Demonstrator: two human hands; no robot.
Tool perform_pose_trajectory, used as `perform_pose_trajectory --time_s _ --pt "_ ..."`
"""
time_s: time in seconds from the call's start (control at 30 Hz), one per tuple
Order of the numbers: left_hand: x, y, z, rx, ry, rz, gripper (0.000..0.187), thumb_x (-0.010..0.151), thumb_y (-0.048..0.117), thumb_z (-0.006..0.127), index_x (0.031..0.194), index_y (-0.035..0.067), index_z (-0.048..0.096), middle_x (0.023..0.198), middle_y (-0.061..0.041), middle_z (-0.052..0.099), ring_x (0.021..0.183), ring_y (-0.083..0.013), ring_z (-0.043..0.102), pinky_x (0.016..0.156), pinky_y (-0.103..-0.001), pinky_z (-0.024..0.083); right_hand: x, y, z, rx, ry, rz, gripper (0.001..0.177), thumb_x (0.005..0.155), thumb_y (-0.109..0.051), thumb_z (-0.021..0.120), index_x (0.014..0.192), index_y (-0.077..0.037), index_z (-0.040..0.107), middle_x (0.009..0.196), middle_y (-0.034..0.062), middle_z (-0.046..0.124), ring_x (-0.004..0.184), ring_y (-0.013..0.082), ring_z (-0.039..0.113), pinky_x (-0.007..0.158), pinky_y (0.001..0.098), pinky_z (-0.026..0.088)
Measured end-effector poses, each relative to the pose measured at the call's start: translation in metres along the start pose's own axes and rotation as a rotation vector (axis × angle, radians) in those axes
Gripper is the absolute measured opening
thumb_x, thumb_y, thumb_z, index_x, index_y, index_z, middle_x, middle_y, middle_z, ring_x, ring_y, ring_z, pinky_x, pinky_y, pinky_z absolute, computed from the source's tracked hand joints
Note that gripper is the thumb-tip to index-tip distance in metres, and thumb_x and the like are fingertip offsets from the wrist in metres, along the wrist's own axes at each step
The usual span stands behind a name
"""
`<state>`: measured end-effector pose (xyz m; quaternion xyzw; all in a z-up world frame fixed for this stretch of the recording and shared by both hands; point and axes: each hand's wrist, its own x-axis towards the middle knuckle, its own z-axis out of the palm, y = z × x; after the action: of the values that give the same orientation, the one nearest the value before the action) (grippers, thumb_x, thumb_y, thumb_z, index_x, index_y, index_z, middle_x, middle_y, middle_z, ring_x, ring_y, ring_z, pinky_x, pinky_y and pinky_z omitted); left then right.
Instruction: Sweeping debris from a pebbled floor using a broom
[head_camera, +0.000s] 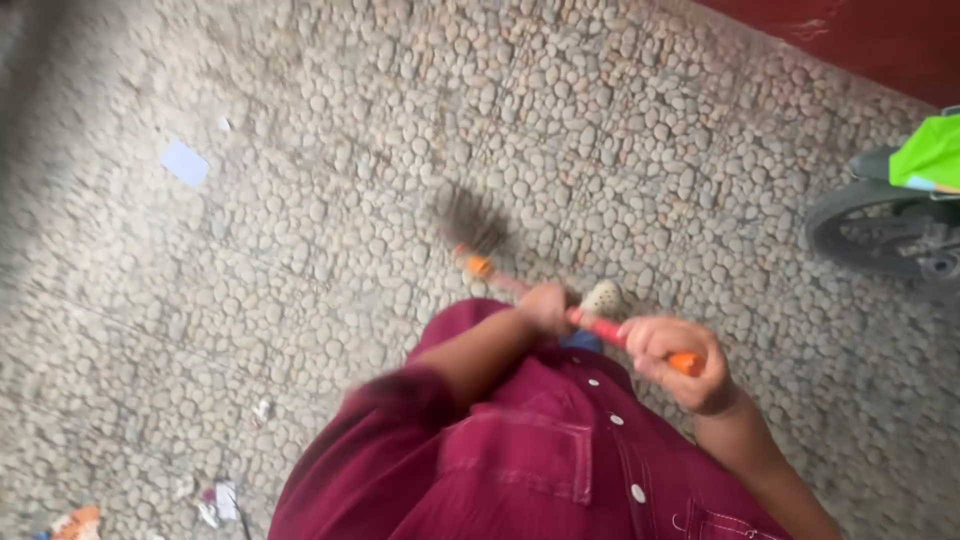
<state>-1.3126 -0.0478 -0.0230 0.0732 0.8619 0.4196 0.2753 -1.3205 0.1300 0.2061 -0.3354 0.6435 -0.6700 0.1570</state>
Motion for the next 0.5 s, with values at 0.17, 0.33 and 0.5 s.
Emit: perform_pose_trajectory --time_s 0.17,0.33,0.5 --pt "0.001 0.008 -0.038 0.151 -0.061 -0.179 0.053 0.077 0.062 0.052 0.089 0.016 0.077 0.084 -0.013 0.075 0.094 -0.033 0.075 0.085 -0.047 0.061 0.002 0.042 -0.045 0.219 0.009 -0.004 0.033 0.086 -0.002 0.072 0.058 0.002 0.056 0.063 0.0168 0.06 0.059 0.0288 0.062 0.088 0.0603 0.055" --pt "0.102 0.086 -0.04 0.344 -0.13 -0.06 0.073 0.081 0.075 0.034 0.085 0.015 0.076 0.081 -0.01 0.075 0.093 -0.027 0.077 0.083 -0.043 0.062 -0.018 0.035 -0.163 0.389 0.315 -0.1 0.022 0.093 0.002 0.058 0.072 0.004 0.051 0.077 0.028 0.059 0.076 0.0401 0.066 0.084 0.0538 0.055" --pt "0.193 0.251 -0.062 0.252 -0.122 0.261 0.044 0.078 0.054 0.054 0.081 0.015 0.075 0.072 -0.006 0.073 0.086 -0.0297 0.077 0.081 -0.045 0.06 -0.003 -0.097 -0.228 -0.073 0.339 -0.183 0.021 0.077 0.0 0.067 0.06 -0.001 0.053 0.06 0.0176 0.061 0.056 0.028 0.067 0.072 0.0543 0.06"
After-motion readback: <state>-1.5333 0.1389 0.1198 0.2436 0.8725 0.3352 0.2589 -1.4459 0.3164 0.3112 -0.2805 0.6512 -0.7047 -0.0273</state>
